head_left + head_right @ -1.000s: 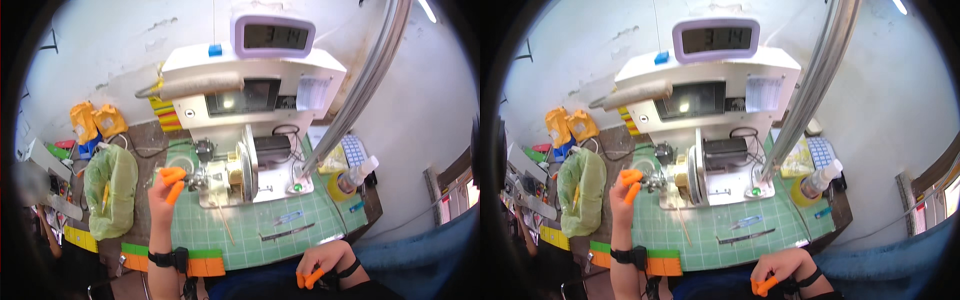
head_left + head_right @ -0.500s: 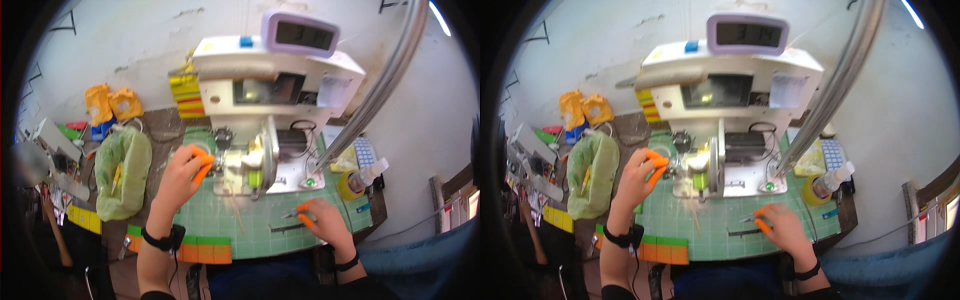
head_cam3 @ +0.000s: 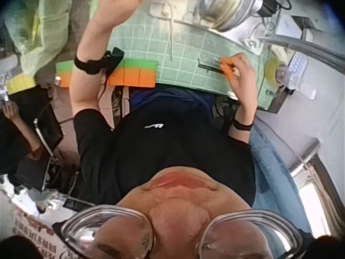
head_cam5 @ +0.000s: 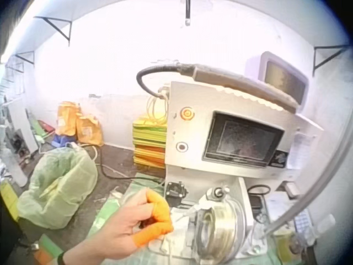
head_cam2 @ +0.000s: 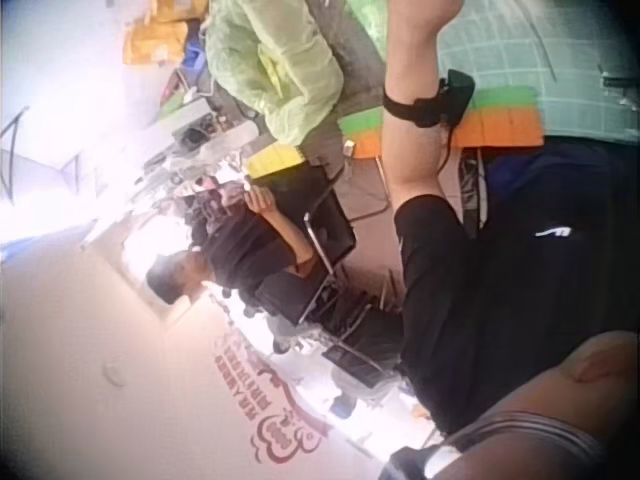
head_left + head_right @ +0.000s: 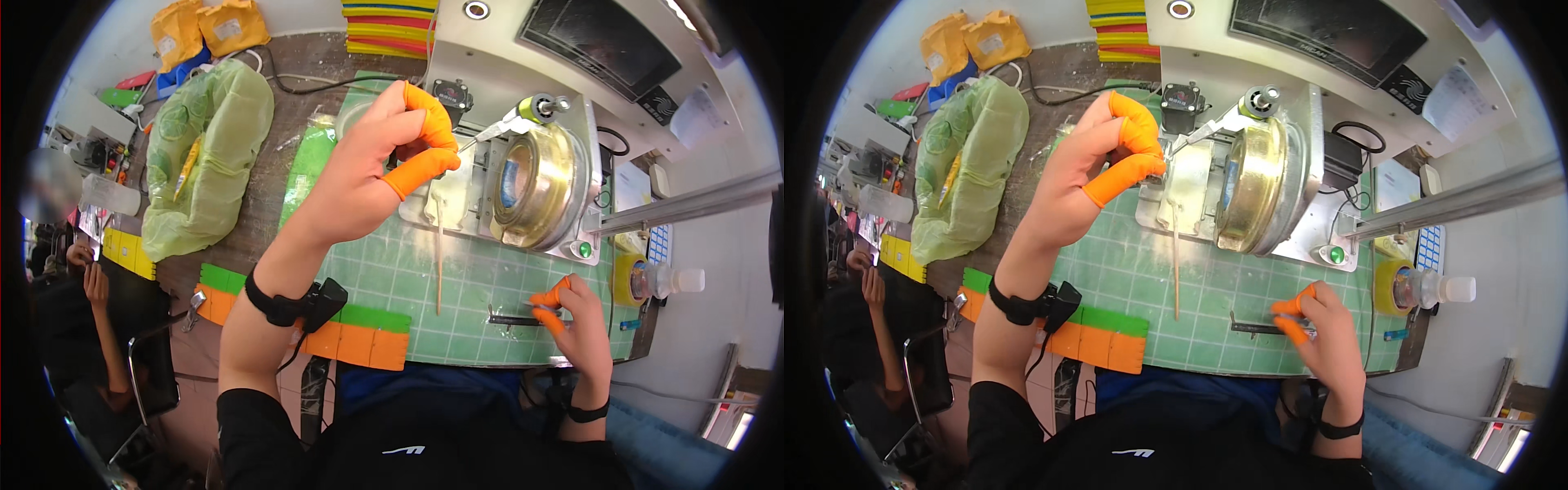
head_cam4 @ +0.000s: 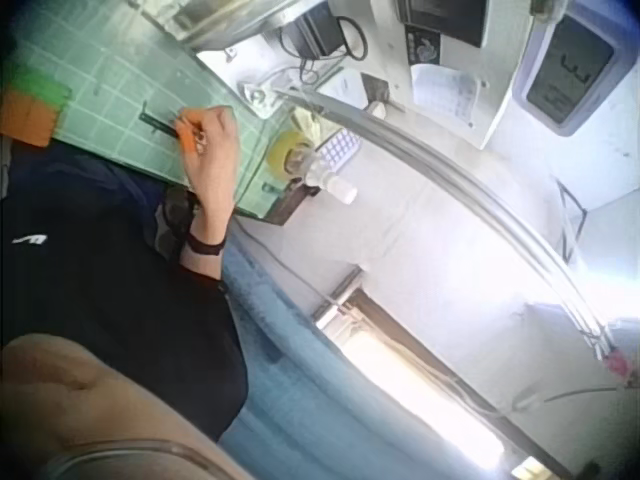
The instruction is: Assembling small electronic components and wiring using glue and tools at a workbench.
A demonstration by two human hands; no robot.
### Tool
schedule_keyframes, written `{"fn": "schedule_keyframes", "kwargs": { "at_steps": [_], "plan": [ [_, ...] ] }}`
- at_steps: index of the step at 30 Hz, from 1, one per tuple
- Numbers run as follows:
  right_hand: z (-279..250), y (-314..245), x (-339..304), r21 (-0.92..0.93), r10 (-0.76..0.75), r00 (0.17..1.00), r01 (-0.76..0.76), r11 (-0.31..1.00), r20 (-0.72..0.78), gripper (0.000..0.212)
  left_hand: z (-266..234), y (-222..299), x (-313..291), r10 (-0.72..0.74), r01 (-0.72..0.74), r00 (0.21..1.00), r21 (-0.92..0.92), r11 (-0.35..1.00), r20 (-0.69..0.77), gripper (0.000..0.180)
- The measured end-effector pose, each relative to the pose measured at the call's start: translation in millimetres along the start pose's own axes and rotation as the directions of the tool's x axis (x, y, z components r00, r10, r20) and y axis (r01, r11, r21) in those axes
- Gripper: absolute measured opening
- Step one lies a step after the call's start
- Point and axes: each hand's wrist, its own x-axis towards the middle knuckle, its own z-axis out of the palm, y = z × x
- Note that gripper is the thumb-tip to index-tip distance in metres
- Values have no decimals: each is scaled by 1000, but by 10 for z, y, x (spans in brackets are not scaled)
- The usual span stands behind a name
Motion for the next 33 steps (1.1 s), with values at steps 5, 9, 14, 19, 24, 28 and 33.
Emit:
{"fn": "schedule_keyframes", "kwargs": {
  "at_steps": [5,9,14,19,24,28,33],
  "plan": [
    [166,-534,84,722,-398,916,241,648,51,11,-8,-73,-26,8,-8,1000,13,1000,-13,7],
    [287,-901,382,849,-319,788,-468,245,527,27,44,-51,-44,17,-14,996,34,999,-92,9],
    [771,-831,825,693,-582,686,-669,-268,437,57,100,-70,-22,23,-20,991,20,1000,-129,11],
    [762,-1035,911,672,-598,763,-578,-462,245,53,55,-113,-44,53,-52,991,17,999,-122,13],
    [728,-1052,909,512,-548,791,-601,-614,271,46,50,-137,-56,57,-58,991,-2,998,-118,13],
    [748,-1018,926,553,-539,799,-584,-593,266,44,36,-140,-38,78,-76,992,16,997,-97,13],
    [748,-1029,954,654,-475,829,-538,-533,294,41,40,-111,-46,40,-43,993,-21,999,-113,13]
  ]
}}
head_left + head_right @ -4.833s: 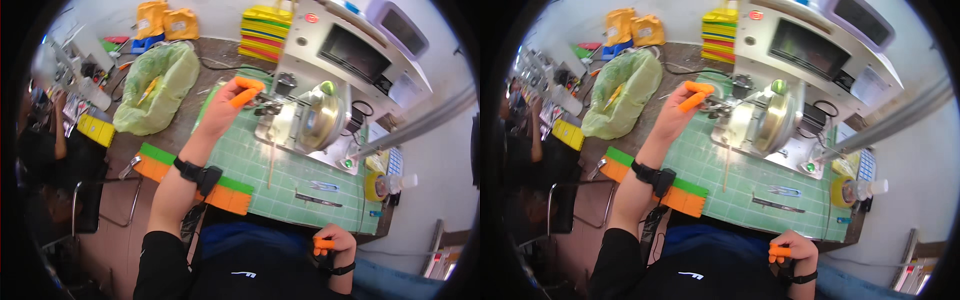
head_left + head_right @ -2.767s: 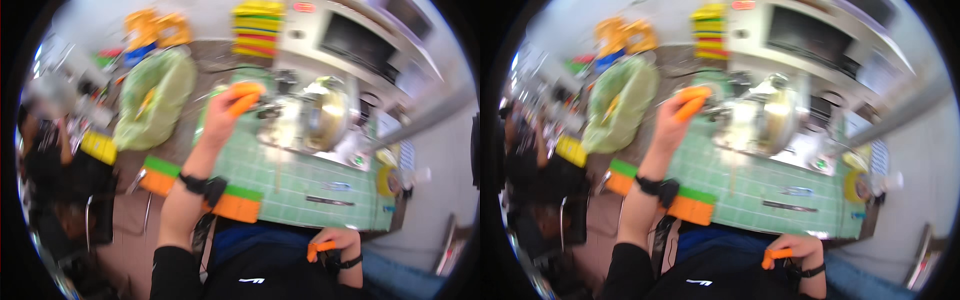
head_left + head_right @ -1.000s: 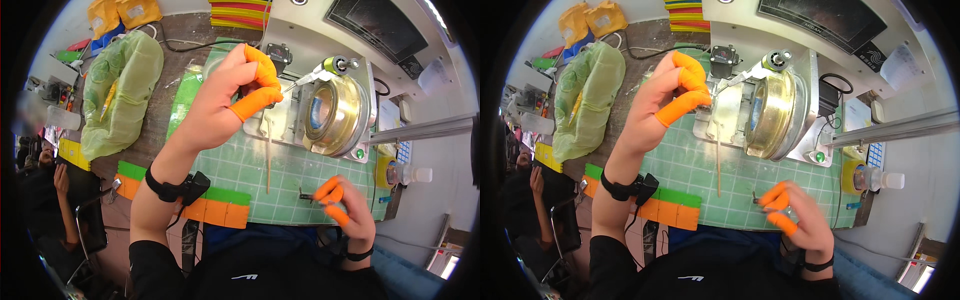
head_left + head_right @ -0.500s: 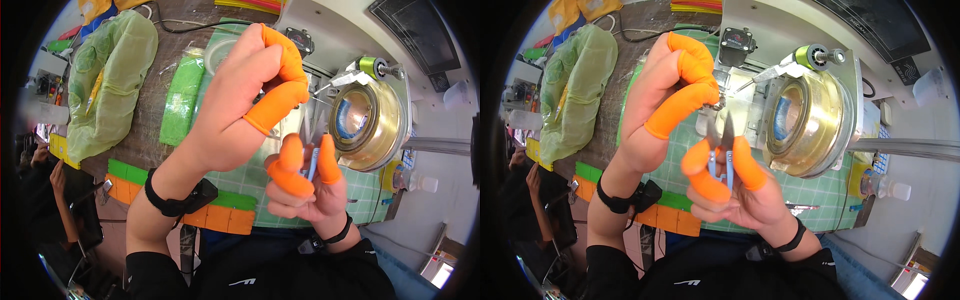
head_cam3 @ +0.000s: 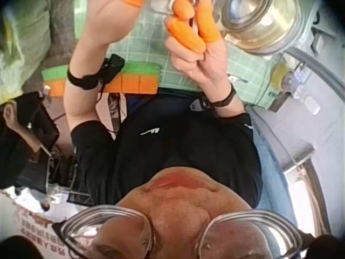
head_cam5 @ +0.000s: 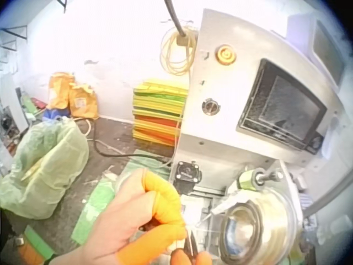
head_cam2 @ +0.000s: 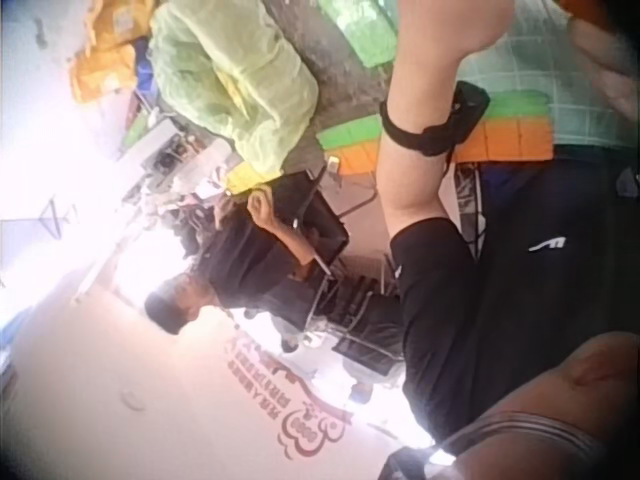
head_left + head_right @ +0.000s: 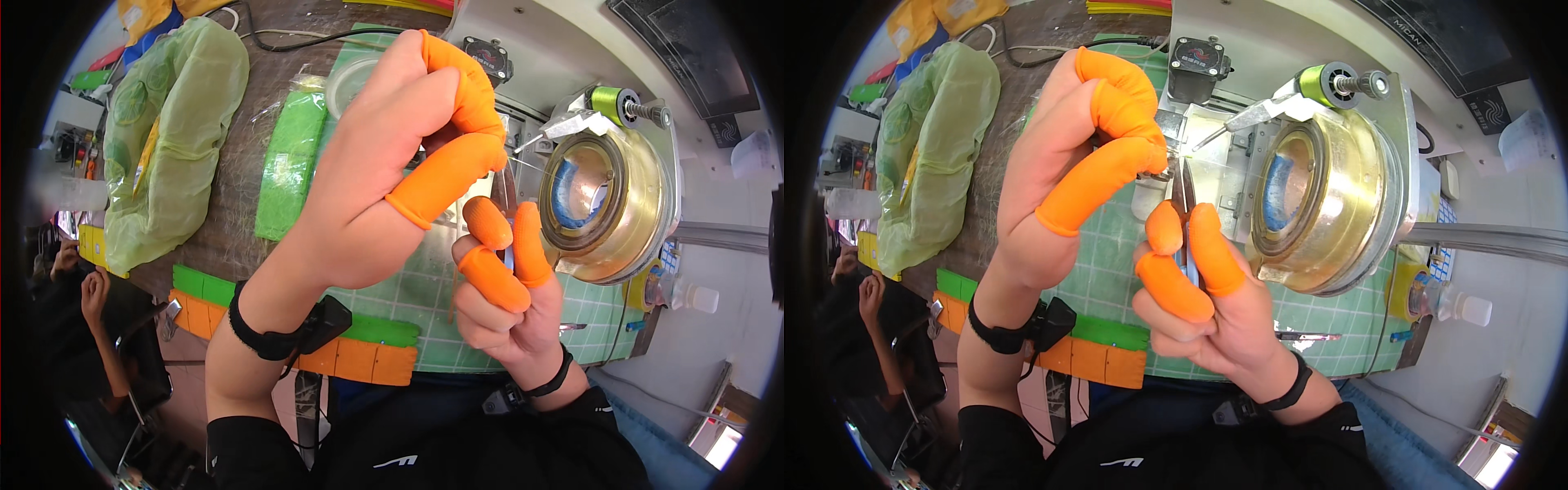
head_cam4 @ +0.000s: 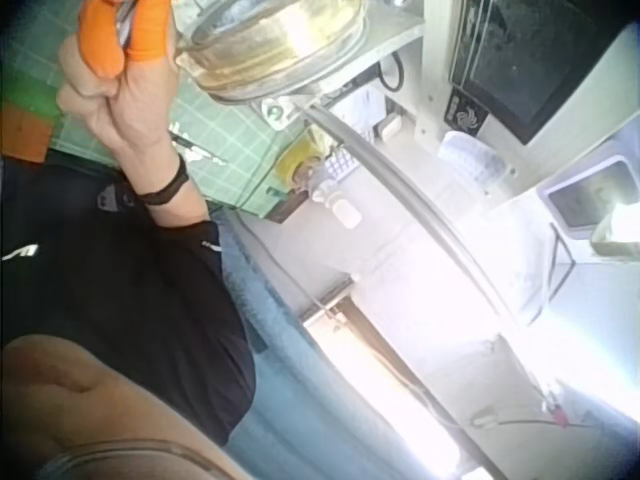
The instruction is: Assembling small electronic components and wiring using glue and tools at a workbench.
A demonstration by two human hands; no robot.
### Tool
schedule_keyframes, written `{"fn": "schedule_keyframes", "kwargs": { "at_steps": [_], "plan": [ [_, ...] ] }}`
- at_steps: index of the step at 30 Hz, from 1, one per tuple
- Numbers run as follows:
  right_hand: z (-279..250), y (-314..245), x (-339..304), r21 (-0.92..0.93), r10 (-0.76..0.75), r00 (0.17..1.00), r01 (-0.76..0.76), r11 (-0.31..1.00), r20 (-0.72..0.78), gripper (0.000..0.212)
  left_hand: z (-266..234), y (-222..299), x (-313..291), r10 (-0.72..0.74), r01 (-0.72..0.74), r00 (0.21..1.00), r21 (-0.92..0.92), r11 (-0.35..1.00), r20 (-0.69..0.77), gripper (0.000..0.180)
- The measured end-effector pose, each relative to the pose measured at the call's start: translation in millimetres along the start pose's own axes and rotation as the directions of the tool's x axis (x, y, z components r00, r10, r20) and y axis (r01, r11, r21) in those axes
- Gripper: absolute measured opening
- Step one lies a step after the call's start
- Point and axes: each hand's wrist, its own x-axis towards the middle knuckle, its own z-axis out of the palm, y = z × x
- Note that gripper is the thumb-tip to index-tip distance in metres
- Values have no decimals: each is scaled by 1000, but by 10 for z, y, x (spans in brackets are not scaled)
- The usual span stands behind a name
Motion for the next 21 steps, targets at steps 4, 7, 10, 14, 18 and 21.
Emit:
{"fn": "schedule_keyframes", "kwargs": {
  "at_steps": [4,7,10,14,18,21],
  "plan": [
    [-4,9,11,24,-14,1000,14,1000,21,41,4,10,12,6,-6,1000,23,1000,8,14],
    [10,12,5,17,-24,1000,25,1000,-15,40,5,16,9,1,-1,1000,-5,1000,3,14],
    [20,0,-7,25,-13,1000,13,1000,6,40,-11,21,14,2,-2,1000,10,1000,13,14],
    [9,5,0,16,4,1000,-5,1000,11,40,9,14,-6,-8,8,1000,-2,1000,10,15],
    [15,14,27,15,-22,1000,22,1000,-8,40,-8,6,1,6,-6,1000,-15,1000,7,15],
    [50,16,37,6,-34,998,34,999,-46,40,-19,7,5,15,-15,1000,-20,1000,13,15]
  ]
}}
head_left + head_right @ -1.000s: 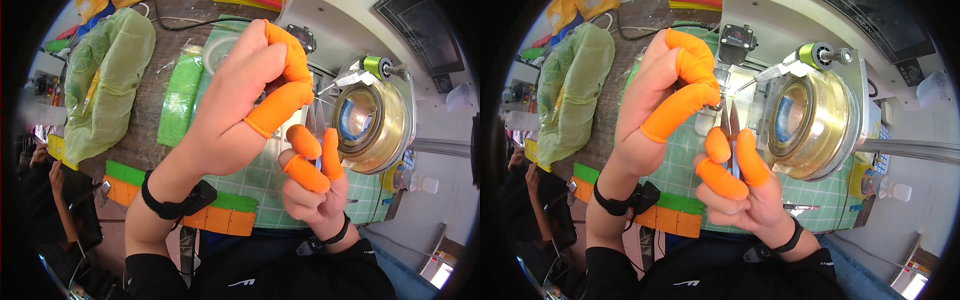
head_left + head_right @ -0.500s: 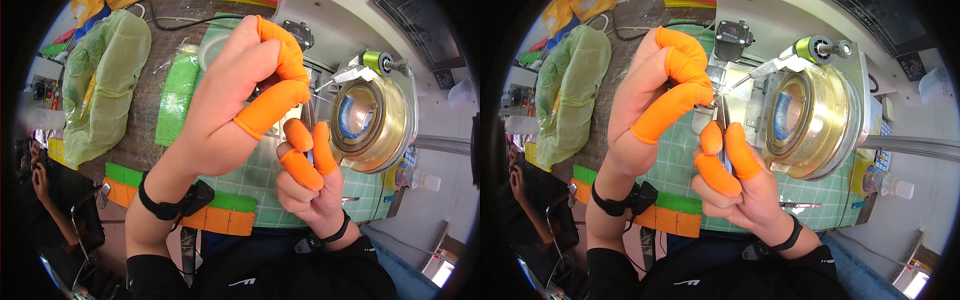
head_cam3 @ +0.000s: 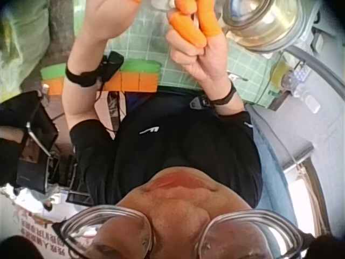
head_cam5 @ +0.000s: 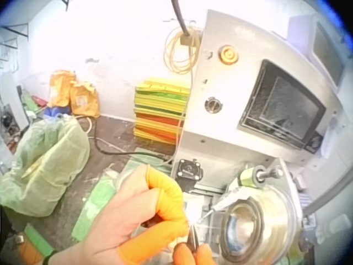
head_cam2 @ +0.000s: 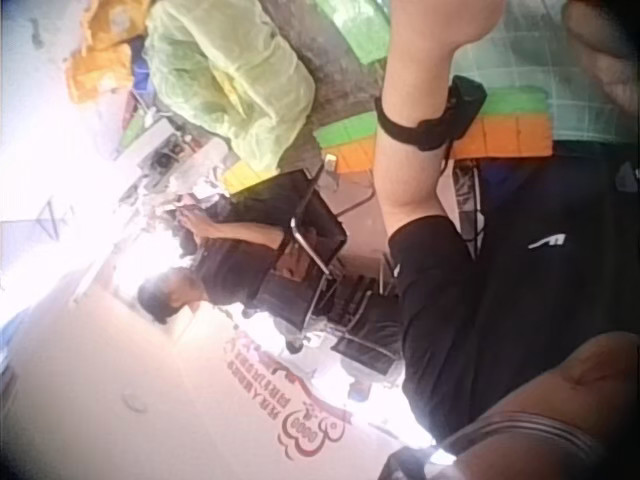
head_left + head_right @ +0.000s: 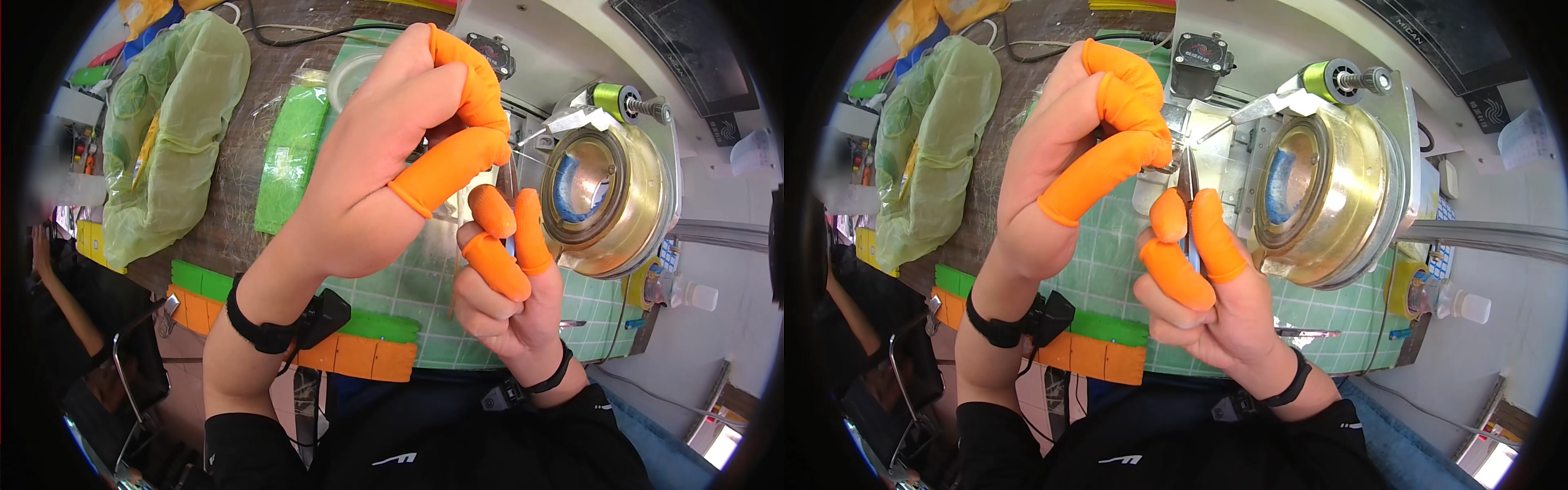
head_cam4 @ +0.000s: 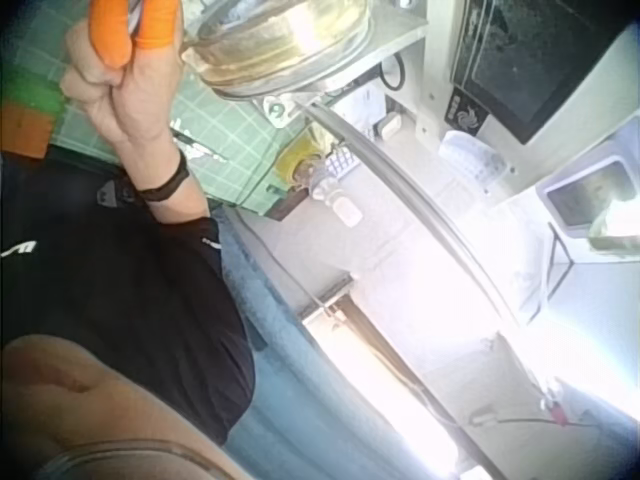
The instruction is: Assembling small electronic components and wiring using glue and tools at a workbench.
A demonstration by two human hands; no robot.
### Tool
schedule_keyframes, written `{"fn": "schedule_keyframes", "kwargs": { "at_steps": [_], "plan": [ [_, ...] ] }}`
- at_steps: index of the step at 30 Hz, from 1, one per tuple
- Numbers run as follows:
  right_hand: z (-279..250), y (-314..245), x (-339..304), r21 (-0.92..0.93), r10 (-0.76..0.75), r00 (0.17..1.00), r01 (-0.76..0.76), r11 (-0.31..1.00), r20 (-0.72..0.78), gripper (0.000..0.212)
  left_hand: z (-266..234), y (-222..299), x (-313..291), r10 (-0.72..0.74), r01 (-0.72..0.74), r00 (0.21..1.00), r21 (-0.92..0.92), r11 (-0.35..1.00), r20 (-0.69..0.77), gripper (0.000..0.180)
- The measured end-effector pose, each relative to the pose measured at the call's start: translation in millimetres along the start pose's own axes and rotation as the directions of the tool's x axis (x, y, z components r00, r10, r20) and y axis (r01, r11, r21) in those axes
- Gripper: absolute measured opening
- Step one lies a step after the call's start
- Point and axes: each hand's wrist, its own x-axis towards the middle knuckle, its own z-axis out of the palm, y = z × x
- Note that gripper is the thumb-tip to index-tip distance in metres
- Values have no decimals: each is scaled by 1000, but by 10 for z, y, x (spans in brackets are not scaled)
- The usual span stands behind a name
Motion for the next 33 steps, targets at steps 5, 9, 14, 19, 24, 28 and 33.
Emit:
{"fn": "schedule_keyframes", "kwargs": {
  "at_steps": [5,9,14,19,24,28,33],
  "plan": [
    [-27,32,-256,-59,85,993,-90,994,-79,43,-123,-73,36,-19,28,999,-217,976,43,16],
    [-240,-78,-823,-55,245,962,-253,966,-124,47,-29,-8,9,40,-37,999,-91,995,37,8],
    [-497,-152,-1261,-111,137,986,-147,983,-94,45,-72,-60,57,138,-138,990,-41,990,6,14],
    [-603,-155,-1513,-245,57,992,-82,966,-109,46,-602,215,-20,133,-233,963,478,847,235,14],
    [-640,-196,-1617,-313,7,983,-65,947,-184,46,-1091,448,-515,-169,-68,981,987,144,93,6],
    [-564,-173,-1581,-425,-27,985,-49,904,-169,41,-824,532,-789,-409,-59,901,975,216,145,8],
    [-444,-173,-1541,-515,-45,983,-53,856,-177,36,-598,563,-1165,-486,-76,866,991,109,119,14]
  ]
}}
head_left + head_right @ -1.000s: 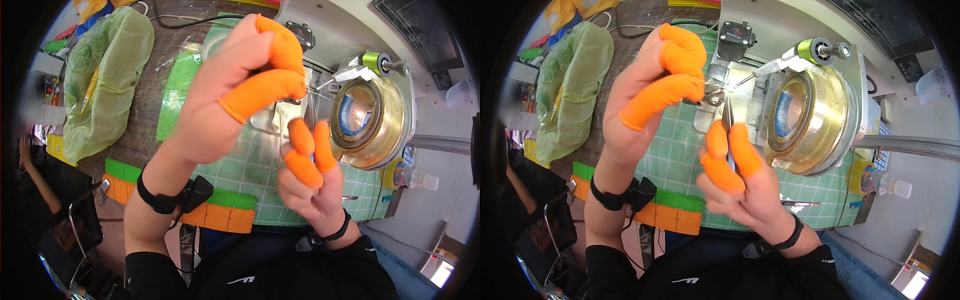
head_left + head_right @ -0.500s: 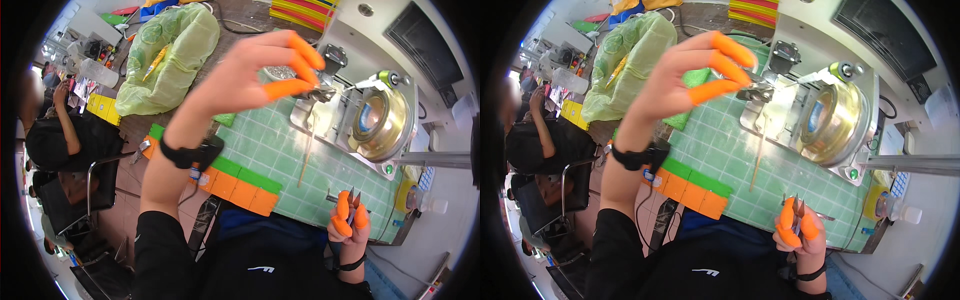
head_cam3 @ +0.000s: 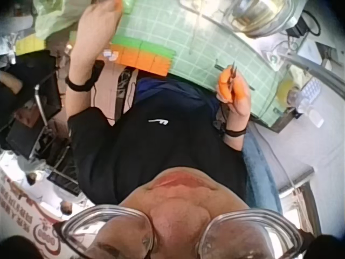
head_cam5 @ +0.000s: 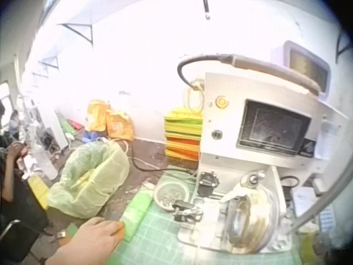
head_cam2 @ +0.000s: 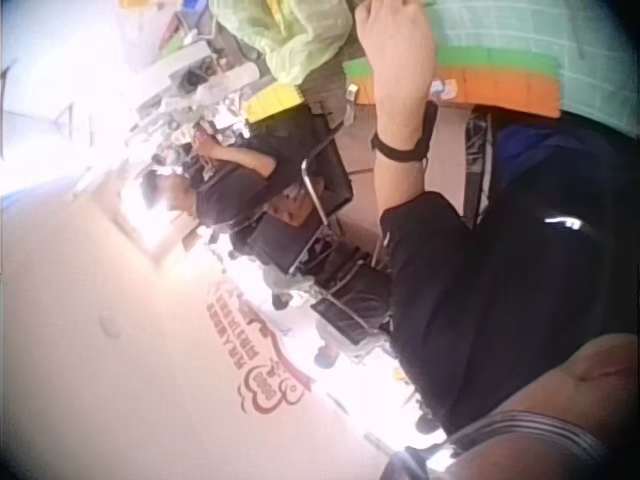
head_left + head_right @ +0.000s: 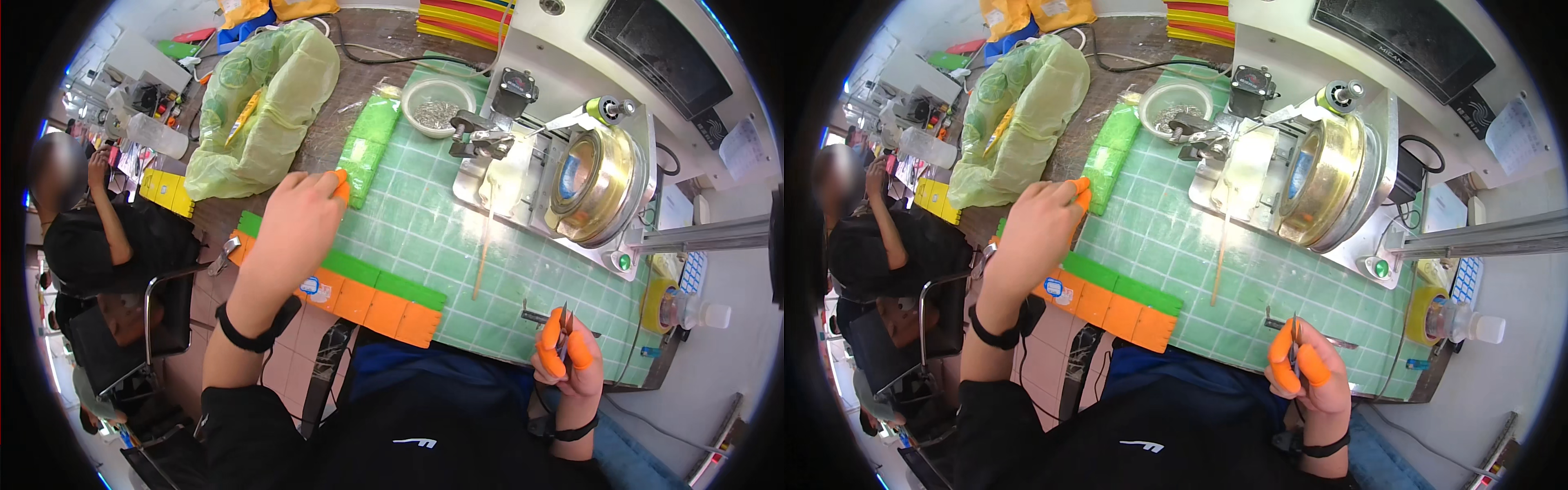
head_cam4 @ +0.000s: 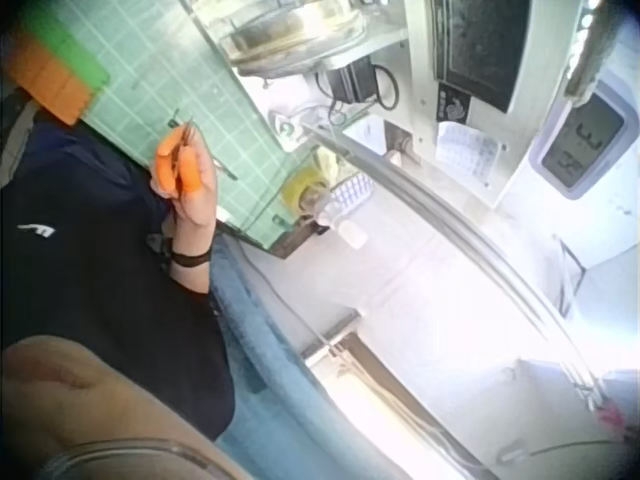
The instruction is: Assembling small electronic components and wiring using glue and tools at a workbench.
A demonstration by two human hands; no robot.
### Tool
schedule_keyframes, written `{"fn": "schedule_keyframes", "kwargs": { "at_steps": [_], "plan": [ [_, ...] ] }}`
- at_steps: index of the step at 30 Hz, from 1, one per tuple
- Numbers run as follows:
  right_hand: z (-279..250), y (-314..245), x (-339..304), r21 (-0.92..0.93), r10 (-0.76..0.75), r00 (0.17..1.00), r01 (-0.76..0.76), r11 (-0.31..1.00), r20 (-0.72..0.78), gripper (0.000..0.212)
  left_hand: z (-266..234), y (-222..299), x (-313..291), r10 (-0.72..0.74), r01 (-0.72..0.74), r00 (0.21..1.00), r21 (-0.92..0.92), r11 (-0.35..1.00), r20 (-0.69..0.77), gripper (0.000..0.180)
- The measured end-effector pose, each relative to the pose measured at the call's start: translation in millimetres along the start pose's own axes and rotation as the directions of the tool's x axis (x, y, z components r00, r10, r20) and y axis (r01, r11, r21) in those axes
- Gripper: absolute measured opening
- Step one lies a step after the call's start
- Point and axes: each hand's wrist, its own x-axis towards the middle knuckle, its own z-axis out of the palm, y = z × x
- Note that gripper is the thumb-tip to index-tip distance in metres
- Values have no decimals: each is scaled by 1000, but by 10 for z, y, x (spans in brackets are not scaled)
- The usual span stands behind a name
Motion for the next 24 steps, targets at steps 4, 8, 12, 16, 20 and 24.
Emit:
{"fn": "schedule_keyframes", "kwargs": {
  "at_steps": [4,8,12,16,20,24],
  "plan": [
    [31,-14,-6,-179,-38,996,23,984,-78,29,83,91,-115,-20,26,996,73,997,-87,20],
    [177,-46,95,-685,-276,921,15,729,-274,14,-104,-98,-107,-55,51,998,-100,994,-32,26],
    [171,-225,174,-987,-499,855,-85,133,-141,14,-648,-330,-274,-282,273,959,-162,948,-33,38],
    [-73,-310,152,-967,-568,819,-202,-157,-79,26,-1386,-309,-544,-419,404,900,129,906,123,67],
    [74,-335,84,-966,-570,818,-208,-156,-84,28,-1638,-145,-382,-261,263,957,1,965,-127,65],
    [269,-378,147,-977,-482,876,-96,-191,8,36,-1281,69,208,-37,-54,959,-310,949,-281,63]
  ]
}}
